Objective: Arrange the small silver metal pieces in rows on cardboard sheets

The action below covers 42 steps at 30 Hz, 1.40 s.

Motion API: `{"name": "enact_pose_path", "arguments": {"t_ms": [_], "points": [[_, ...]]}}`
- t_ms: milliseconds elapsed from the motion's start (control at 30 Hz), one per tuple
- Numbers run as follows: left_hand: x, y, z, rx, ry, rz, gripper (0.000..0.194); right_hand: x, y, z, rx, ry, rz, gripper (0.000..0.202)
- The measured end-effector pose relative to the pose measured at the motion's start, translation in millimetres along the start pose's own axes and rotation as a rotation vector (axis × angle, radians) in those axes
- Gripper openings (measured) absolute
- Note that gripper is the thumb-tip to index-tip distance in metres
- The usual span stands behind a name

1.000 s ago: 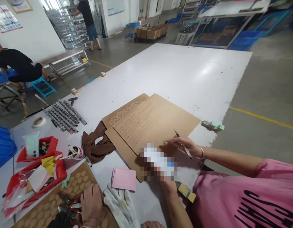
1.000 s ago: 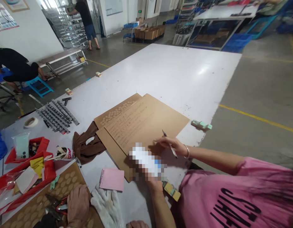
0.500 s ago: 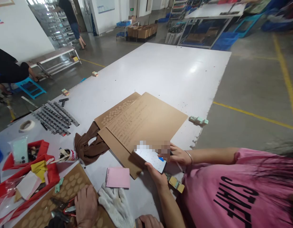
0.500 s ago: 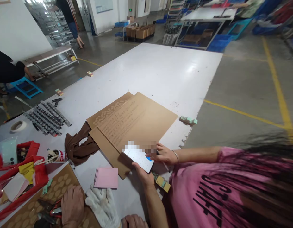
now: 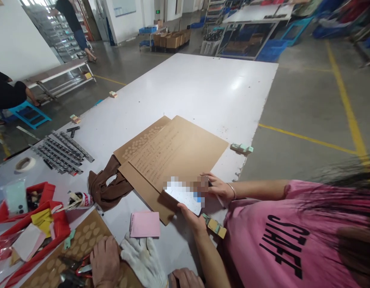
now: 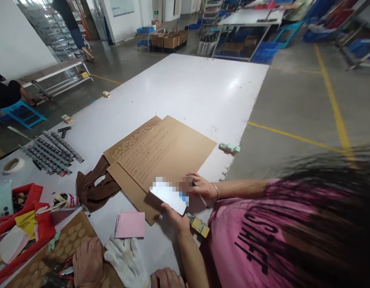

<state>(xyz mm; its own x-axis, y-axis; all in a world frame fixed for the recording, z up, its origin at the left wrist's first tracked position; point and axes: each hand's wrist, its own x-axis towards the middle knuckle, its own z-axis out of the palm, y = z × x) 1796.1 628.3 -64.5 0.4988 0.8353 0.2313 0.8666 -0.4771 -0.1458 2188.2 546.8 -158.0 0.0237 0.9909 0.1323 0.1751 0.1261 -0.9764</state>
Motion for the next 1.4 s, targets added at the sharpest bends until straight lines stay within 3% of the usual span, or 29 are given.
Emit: {"name": "enact_pose_path", "arguments": {"t_ms": [133,333,533,667,733,800,900,1033,1133,1200,1267,1333,1400], "points": [[0.3,-0.7,-0.6,-0.01,0.0,0.002,0.028,3.7,-7.7,2.3,0.318,0.138,0.153,0.069],[-0.9,1.7,-1.6,-0.045,0.032,-0.016,0.025,1.8,-10.1,4.3,0.539,0.247,0.196,0.063],[0.1,3.5,-2.0,-0.111,0.107,-0.011,0.035,-1.9,-7.4,8.5,0.583,0.247,0.172,0.064],[-0.3,0.8,1.7,-0.081,0.123,-0.002,0.037,-1.1,3.2,10.7,0.649,0.32,0.211,0.057],[-2.0,-1.7,5.3,-0.046,0.109,0.011,0.036,-2.3,10.0,10.7,0.786,0.368,0.151,0.05],[-4.1,-4.2,8.8,-0.022,0.083,0.023,0.036,-4.6,14.8,10.2,1.046,0.386,-0.008,0.048],[-6.5,-6.4,11.7,-0.006,0.039,0.029,0.036,-6.8,14.7,9.5,1.468,0.337,-0.268,0.053],[-7.0,-6.1,11.3,0.026,-0.001,0.02,0.037,-3.3,4.8,9.2,1.722,0.228,-0.418,0.053],[-6.3,-5.1,10.8,0.013,0.003,0.015,0.036,1.8,-0.7,7.5,2.001,0.001,-0.496,0.051],[-6.0,-4.8,11.1,-0.001,0.015,0.015,0.036,3.8,-0.7,5.8,2.286,-0.205,-0.468,0.048],[-6.0,-4.8,12.1,-0.001,0.022,0.01,0.036,3.3,2.2,5.2,2.516,-0.323,-0.391,0.043],[-6.2,-5.0,13.3,0.005,0.023,0.001,0.036,0.0,6.7,6.2,2.541,-0.216,-0.342,0.042],[-6.4,-5.3,14.3,0.005,0.018,-0.006,0.034,-4.8,10.8,8.4,2.32,0.083,-0.284,0.045]]}}
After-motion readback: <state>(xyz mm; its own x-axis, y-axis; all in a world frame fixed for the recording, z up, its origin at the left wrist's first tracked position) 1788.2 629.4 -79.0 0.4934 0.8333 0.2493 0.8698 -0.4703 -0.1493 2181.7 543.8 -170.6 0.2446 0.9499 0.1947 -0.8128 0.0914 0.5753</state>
